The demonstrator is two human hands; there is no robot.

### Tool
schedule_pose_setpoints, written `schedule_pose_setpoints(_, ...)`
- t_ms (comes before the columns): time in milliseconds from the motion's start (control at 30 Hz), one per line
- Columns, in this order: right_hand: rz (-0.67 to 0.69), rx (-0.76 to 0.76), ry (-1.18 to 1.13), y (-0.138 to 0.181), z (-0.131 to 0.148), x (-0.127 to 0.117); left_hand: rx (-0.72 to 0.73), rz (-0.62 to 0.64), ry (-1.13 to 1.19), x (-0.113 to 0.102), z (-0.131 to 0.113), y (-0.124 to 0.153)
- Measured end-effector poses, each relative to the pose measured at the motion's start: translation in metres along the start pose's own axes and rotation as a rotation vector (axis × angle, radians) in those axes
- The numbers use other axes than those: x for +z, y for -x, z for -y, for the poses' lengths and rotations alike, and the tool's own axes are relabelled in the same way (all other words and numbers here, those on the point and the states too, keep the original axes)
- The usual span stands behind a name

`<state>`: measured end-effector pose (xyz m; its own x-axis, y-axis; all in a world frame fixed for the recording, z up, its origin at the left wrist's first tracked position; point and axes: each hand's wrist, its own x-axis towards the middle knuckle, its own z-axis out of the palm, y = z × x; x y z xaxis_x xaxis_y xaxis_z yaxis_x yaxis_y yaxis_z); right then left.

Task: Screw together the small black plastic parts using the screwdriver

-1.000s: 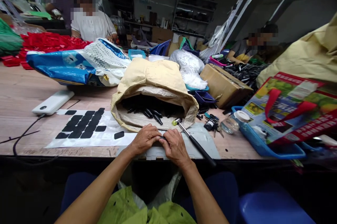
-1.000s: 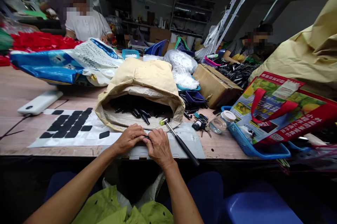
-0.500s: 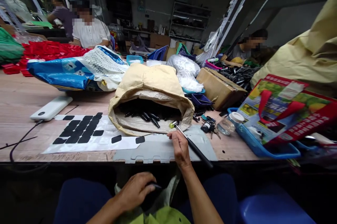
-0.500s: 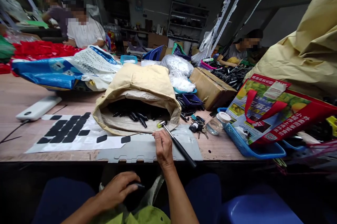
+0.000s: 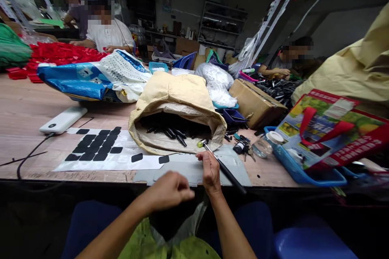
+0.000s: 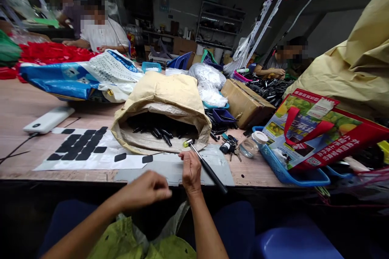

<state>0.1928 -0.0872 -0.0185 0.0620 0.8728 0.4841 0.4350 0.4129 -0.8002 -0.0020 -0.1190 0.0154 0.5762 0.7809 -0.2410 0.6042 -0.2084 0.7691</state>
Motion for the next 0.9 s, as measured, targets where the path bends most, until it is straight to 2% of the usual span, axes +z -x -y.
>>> schedule_pose_setpoints(33,-0.011,0.01,-0.003,0.0,-0.001,0.0,-0.047,-0.133,-0.037,-0.017,-0.009,-0.014)
schedule_pose_setpoints(100,-0.033,0.041,-0.029,0.001,-0.003,0.0,-0.237,-0.445,-0.168,-0.043,-0.017,-0.045)
schedule_pose_setpoints(133,-0.042,0.056,-0.043,0.001,-0.004,0.0,-0.346,-0.546,-0.226,-0.052,-0.017,-0.061)
schedule_pose_setpoints(167,-0.05,0.069,-0.054,0.002,-0.006,0.0,-0.433,-0.606,-0.272,-0.057,-0.017,-0.076)
schedule_pose_setpoints(233,-0.066,0.088,-0.063,0.002,-0.009,0.001,-0.541,-0.634,-0.321,-0.059,-0.013,-0.099)
schedule_pose_setpoints(333,-0.085,0.109,-0.082,0.002,-0.013,0.001,-0.562,-0.648,-0.335,-0.051,-0.006,-0.112)
schedule_pose_setpoints(433,-0.106,0.125,-0.069,0.0,-0.013,-0.002,-0.485,-0.667,-0.334,-0.045,0.007,-0.104)
schedule_pose_setpoints(500,-0.148,0.078,0.058,-0.002,-0.01,-0.009,-0.321,-0.637,-0.333,-0.045,0.02,-0.091)
schedule_pose_setpoints(567,-0.211,-0.003,0.321,-0.002,-0.007,-0.018,-0.071,-0.582,-0.322,-0.045,0.034,-0.076)
schedule_pose_setpoints(633,-0.253,0.013,0.647,-0.002,-0.006,-0.028,0.147,-0.551,-0.307,-0.044,0.047,-0.063)
schedule_pose_setpoints(667,-0.225,0.05,0.766,-0.001,-0.008,-0.032,0.213,-0.545,-0.301,-0.043,0.052,-0.059)
schedule_pose_setpoints(767,-0.075,0.118,0.926,-0.001,-0.018,-0.041,0.266,-0.527,-0.284,-0.041,0.06,-0.054)
schedule_pose_setpoints(900,0.041,0.174,0.92,-0.004,-0.027,-0.045,0.272,-0.483,-0.258,-0.044,0.06,-0.056)
